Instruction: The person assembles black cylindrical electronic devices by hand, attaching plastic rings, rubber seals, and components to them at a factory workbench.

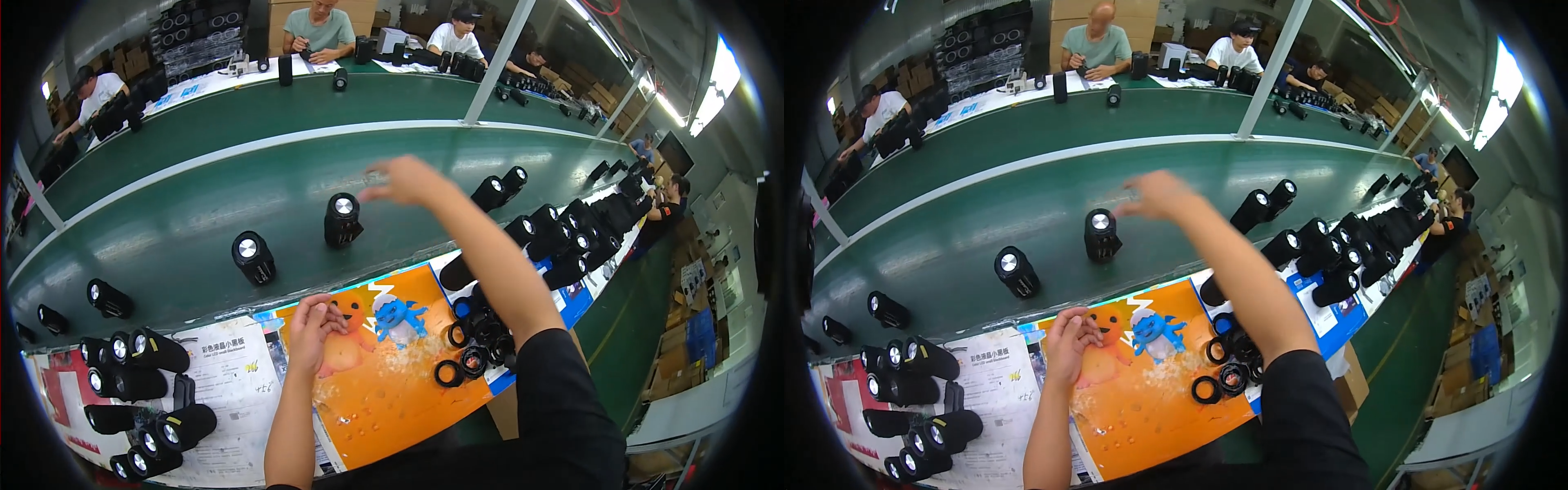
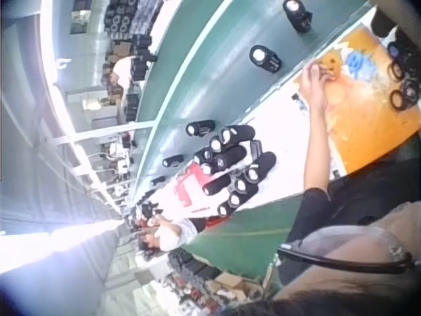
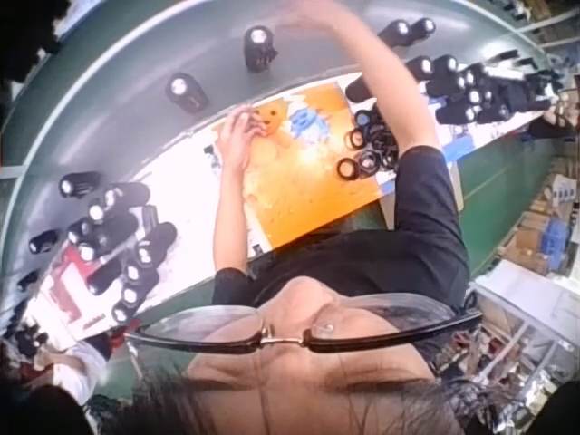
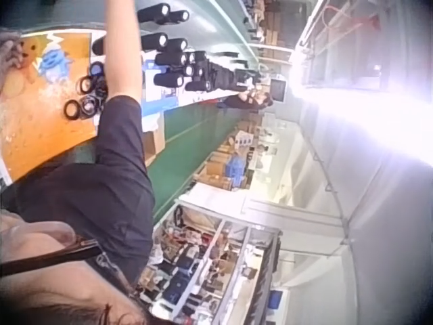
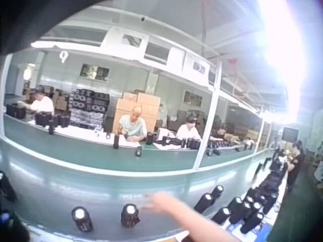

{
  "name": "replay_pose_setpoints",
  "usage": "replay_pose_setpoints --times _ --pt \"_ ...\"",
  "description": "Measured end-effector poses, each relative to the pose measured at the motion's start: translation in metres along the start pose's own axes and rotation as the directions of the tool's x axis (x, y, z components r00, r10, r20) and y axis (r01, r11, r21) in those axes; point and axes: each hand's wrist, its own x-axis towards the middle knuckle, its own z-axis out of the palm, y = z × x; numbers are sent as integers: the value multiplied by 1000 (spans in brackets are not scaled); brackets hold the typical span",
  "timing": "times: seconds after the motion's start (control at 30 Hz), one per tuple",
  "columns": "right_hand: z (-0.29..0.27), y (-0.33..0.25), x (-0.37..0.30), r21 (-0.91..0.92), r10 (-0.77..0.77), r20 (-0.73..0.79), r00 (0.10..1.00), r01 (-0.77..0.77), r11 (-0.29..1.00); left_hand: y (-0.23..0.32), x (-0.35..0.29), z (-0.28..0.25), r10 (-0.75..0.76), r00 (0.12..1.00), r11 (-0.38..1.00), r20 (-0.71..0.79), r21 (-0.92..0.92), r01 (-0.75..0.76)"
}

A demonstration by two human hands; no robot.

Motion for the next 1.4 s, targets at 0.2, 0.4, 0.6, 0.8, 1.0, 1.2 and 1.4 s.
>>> replay_pose_setpoints --times 0.2,0.4,0.6,0.8,1.0,1.2,1.4 --pt "-18 236 -66 -549 643 97 760 -498 671 -3 8 15 -23 999 1000 42 19 22" --pt "-24 214 -133 -185 356 -152 922 -380 906 -2 5 13 8 999 997 46 81 -12" --pt "-78 -22 -188 170 18 -115 993 2 985 47 -31 59 471 779 340 414 730 -593" --pt "30 -130 -220 700 1 -293 956 214 681 68 -60 78 142 924 657 355 665 -356" --pt "185 -178 -219 991 -77 -135 988 137 10 16 -61 -2 317 947 926 63 197 -323" --pt "191 -197 -220 988 -47 -11 999 18 150 30 -69 -14 245 968 965 59 81 -249" --pt "194 -173 -222 992 -98 56 994 -44 118 25 -71 -9 139 977 983 164 99 -157"
